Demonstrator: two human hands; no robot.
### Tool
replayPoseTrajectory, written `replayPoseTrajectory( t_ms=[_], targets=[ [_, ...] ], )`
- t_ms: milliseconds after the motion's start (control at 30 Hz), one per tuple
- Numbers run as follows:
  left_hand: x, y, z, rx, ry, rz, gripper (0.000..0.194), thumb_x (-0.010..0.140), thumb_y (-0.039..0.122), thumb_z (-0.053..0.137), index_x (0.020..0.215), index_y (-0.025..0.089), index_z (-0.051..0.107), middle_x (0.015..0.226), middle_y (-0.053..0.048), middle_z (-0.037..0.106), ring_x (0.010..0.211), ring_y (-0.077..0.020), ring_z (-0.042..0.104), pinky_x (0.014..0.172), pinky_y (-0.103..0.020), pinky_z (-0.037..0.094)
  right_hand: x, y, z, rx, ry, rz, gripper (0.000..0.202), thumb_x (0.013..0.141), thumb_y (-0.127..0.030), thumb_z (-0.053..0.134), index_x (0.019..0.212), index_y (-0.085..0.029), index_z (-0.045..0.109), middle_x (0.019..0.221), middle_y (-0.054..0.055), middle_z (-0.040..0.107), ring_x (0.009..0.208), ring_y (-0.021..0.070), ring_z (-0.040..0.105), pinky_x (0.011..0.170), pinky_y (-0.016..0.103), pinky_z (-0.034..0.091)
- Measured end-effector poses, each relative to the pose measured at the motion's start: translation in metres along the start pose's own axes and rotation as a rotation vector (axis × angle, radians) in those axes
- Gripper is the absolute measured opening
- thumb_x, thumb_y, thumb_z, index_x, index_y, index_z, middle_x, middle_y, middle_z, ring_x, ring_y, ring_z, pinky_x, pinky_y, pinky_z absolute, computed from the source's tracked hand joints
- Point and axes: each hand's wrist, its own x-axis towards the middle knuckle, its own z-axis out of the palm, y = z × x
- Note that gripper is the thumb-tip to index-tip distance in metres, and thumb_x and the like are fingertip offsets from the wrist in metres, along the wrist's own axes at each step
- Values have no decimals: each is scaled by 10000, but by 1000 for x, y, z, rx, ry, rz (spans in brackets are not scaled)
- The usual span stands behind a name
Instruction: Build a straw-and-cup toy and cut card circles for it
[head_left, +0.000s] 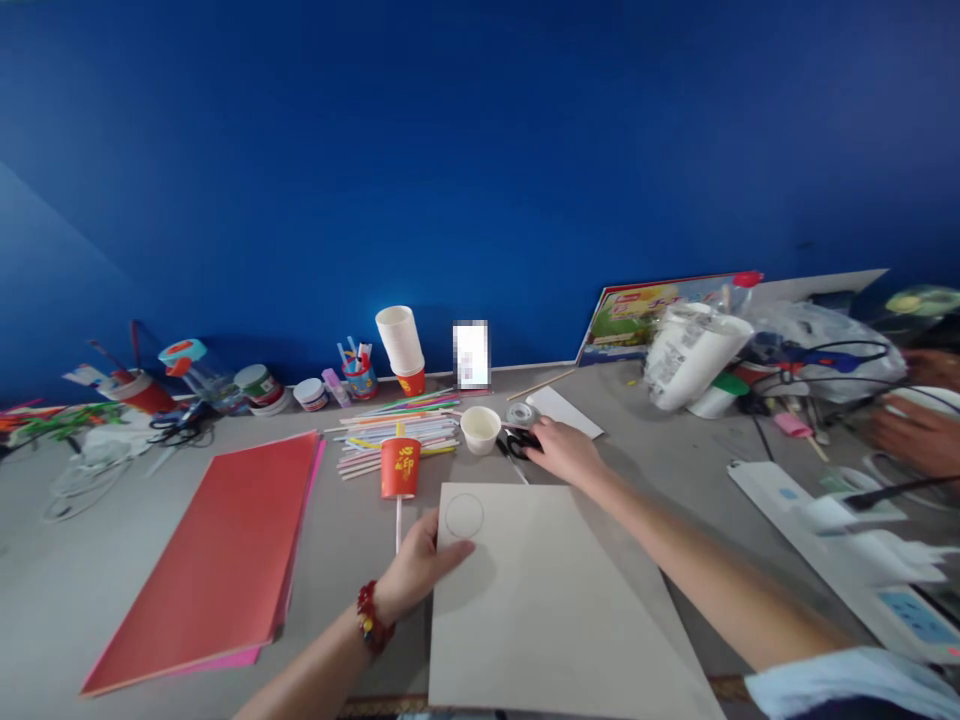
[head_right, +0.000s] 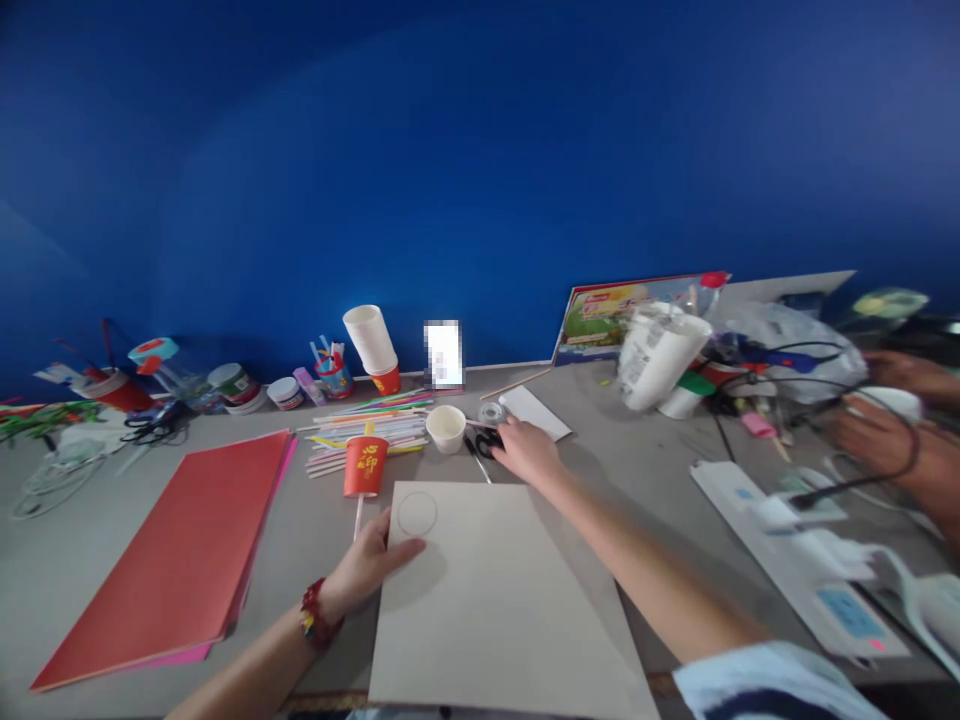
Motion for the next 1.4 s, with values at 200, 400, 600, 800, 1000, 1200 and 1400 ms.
replayPoseTrajectory(
  t_ms=[200,400,600,800,1000,1200,1400],
  targets=[
    [0,2,-2,36,7,56,485,754,460,750,1102,139,644,1106,-115,729,959,-256,678,820,-341,547,0,7,-22,-62,-30,12,113,801,-267,598,807,-172,659,972,120,687,865,253,649,615,267,390],
    [-1,2,2,58,-62,97,445,789,455,722,1095,140,652,1112,-116,726,979,-257,672,825,-332,541,-19,50,-51,16,-118,2,49,733,-259,638,724,-212,650,870,41,700,741,213,639,576,257,345],
    [-1,2,3,47,-84,78,437,801,443,715,1102,133,645,1097,-116,726,937,-242,675,783,-314,543,-36,72,-31,187,-228,-35,47,786,-223,591,807,-219,632,761,-3,720,687,174,659,592,227,418],
    [-2,2,4,31,-98,59,431,800,439,718,1097,134,650,1083,-111,728,915,-230,675,769,-303,540,-60,70,-24,193,-183,-23,155,772,-314,627,899,-226,633,990,72,717,838,254,674,686,305,461],
    [-2,2,5,71,-123,70,426,793,441,726,1073,128,659,1061,-113,727,904,-229,669,760,-297,538,-72,74,-26,187,-229,-19,244,723,-290,672,957,-243,621,1058,62,708,927,263,677,739,304,476],
    [-4,9,4,68,-141,59,428,794,454,718,1067,131,656,1043,-112,724,875,-228,672,733,-298,544,-68,74,-12,179,-192,13,113,769,-294,624,856,-227,594,856,41,696,766,228,648,634,280,419],
    [-7,18,-1,18,-95,59,474,802,441,715,1158,143,616,1085,-115,717,871,-230,681,711,-297,553,-71,87,-7,227,-131,91,102,793,-317,575,802,-215,577,822,57,703,729,227,628,612,289,419]
  ],
)
